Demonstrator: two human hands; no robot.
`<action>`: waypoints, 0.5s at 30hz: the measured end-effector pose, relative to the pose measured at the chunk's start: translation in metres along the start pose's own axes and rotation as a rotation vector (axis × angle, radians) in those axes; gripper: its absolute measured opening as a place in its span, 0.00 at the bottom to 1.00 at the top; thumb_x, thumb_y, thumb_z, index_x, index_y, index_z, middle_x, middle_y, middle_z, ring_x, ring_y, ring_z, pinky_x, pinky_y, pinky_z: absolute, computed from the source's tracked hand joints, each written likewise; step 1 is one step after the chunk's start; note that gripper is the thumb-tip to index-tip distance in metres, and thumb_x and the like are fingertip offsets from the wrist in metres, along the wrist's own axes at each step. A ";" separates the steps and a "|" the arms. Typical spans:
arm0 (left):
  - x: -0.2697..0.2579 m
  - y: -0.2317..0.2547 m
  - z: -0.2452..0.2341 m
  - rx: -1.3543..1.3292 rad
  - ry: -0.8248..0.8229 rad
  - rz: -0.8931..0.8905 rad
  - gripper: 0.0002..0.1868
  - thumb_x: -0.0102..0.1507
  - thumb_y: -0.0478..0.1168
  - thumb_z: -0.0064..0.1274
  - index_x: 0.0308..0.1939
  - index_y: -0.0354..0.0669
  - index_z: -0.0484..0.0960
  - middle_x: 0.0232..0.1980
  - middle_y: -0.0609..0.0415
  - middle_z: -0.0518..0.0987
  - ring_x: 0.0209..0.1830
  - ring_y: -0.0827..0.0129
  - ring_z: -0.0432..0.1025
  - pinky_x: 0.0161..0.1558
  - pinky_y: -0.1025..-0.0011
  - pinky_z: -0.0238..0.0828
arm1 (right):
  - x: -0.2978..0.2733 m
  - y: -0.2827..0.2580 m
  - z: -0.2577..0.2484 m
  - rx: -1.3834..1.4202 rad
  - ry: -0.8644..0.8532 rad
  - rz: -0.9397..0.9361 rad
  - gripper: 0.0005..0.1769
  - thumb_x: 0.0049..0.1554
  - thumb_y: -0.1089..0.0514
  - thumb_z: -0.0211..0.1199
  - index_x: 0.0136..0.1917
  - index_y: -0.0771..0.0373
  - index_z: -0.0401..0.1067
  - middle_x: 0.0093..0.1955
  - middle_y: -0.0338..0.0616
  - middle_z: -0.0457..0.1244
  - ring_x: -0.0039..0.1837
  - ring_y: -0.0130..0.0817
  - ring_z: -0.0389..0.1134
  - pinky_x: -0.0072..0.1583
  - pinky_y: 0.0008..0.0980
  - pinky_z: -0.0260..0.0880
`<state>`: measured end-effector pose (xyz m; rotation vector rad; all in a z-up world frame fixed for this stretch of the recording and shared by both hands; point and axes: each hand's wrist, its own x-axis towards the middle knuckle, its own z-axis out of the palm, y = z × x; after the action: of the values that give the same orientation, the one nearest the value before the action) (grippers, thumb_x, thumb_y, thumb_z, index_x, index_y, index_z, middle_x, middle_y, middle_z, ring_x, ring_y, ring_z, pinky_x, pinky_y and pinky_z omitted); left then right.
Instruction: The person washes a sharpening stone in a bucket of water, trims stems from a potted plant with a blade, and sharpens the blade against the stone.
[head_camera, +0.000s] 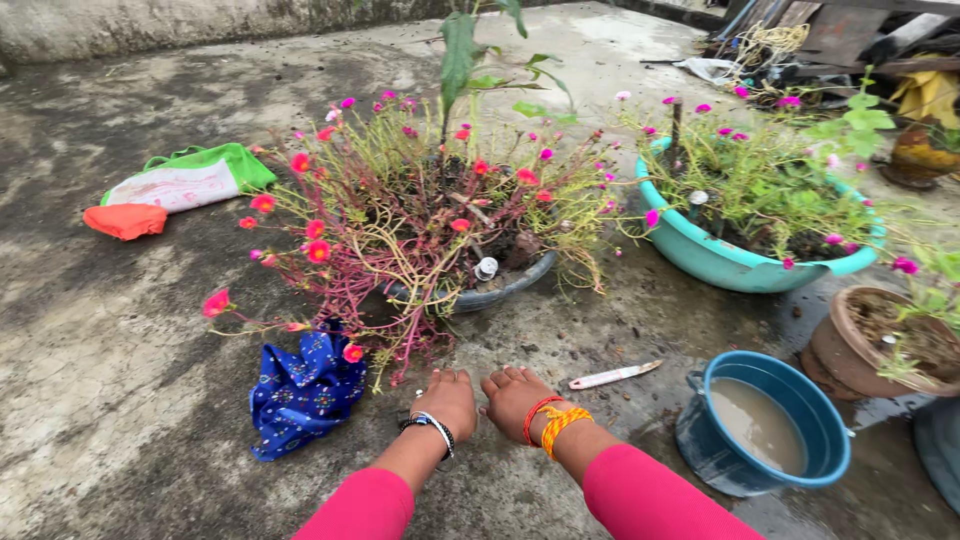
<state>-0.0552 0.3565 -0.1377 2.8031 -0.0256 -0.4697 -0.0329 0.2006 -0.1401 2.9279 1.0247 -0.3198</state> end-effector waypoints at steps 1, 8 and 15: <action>-0.003 0.014 -0.004 0.002 -0.003 0.016 0.35 0.65 0.44 0.57 0.70 0.39 0.59 0.77 0.43 0.55 0.79 0.49 0.48 0.70 0.55 0.58 | -0.013 0.009 -0.006 -0.005 -0.026 0.004 0.28 0.65 0.44 0.52 0.70 0.63 0.60 0.73 0.55 0.56 0.77 0.54 0.52 0.73 0.54 0.51; -0.025 0.119 0.005 -0.079 -0.003 0.128 0.17 0.65 0.42 0.50 0.56 0.43 0.78 0.58 0.41 0.79 0.59 0.46 0.75 0.59 0.53 0.73 | -0.128 0.070 -0.036 0.103 -0.128 0.077 0.22 0.65 0.46 0.52 0.64 0.65 0.63 0.66 0.57 0.60 0.63 0.60 0.65 0.63 0.54 0.65; -0.064 0.257 0.070 -0.175 -0.109 0.345 0.11 0.64 0.41 0.51 0.47 0.46 0.85 0.53 0.39 0.80 0.56 0.43 0.74 0.57 0.50 0.72 | -0.287 0.128 -0.016 0.191 -0.118 0.100 0.22 0.63 0.51 0.56 0.66 0.64 0.62 0.61 0.57 0.62 0.62 0.58 0.66 0.62 0.52 0.66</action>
<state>-0.1298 0.0955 -0.1049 2.5273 -0.4600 -0.5103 -0.1695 -0.0742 -0.0725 3.0685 0.8738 -0.6114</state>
